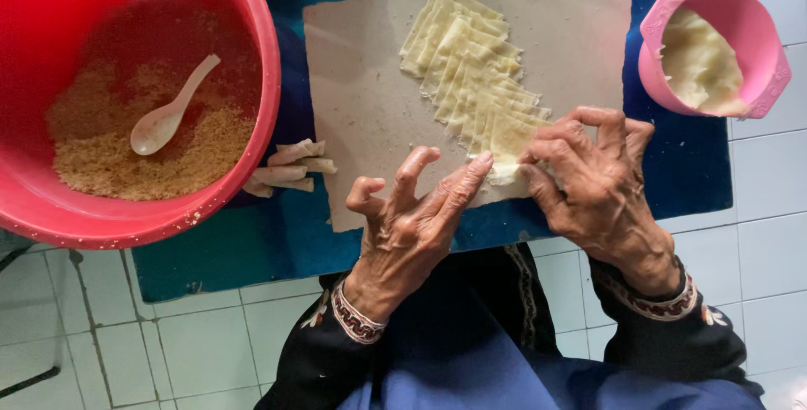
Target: The person places spoonfuls of brown sugar filling onto thin square dough sheets and folds the dough over the filling by hand, setting each folded piece on the work board. They repeat this cycle, occasionally scooping more sugar from a red basin with a spoon and taking new dough pieces from a pink bowl.
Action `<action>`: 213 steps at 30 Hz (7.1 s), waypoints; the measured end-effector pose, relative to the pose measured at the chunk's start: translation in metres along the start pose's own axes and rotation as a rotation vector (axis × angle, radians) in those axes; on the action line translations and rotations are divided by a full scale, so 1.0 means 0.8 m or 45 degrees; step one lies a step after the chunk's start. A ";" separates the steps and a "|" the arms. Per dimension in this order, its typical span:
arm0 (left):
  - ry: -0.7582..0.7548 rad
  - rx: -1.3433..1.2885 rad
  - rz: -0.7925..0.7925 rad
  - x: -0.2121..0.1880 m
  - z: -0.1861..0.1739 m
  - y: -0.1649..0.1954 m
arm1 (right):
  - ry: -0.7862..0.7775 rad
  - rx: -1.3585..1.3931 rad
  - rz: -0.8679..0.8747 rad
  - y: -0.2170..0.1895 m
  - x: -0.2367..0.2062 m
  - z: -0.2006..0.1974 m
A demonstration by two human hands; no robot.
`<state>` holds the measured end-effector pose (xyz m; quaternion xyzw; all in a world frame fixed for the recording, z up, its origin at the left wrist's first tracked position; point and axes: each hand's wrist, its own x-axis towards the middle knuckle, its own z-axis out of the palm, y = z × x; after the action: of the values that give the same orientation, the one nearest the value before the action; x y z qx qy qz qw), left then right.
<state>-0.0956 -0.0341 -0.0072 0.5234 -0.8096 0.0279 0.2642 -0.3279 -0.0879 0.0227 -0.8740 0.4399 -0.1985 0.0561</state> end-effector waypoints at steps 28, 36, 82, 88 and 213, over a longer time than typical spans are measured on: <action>0.274 -0.264 -0.413 -0.034 -0.052 -0.054 | 0.123 0.051 -0.403 -0.100 0.106 0.020; 0.216 -0.102 -0.302 -0.055 -0.060 -0.075 | -0.041 0.070 -0.387 -0.133 0.083 0.007; 0.204 -0.270 -0.389 -0.072 -0.076 -0.100 | -0.532 -0.217 -0.752 -0.275 0.363 0.144; 0.203 -0.275 -0.367 -0.073 -0.074 -0.100 | -0.464 0.018 -0.719 -0.262 0.353 0.119; 0.237 -0.303 -0.481 -0.056 -0.066 -0.057 | 0.064 0.169 -0.135 -0.138 0.059 0.048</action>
<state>-0.0213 -0.0002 0.0067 0.6258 -0.6671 -0.0694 0.3981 -0.2049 -0.0613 0.0318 -0.8852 0.3801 -0.2519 0.0921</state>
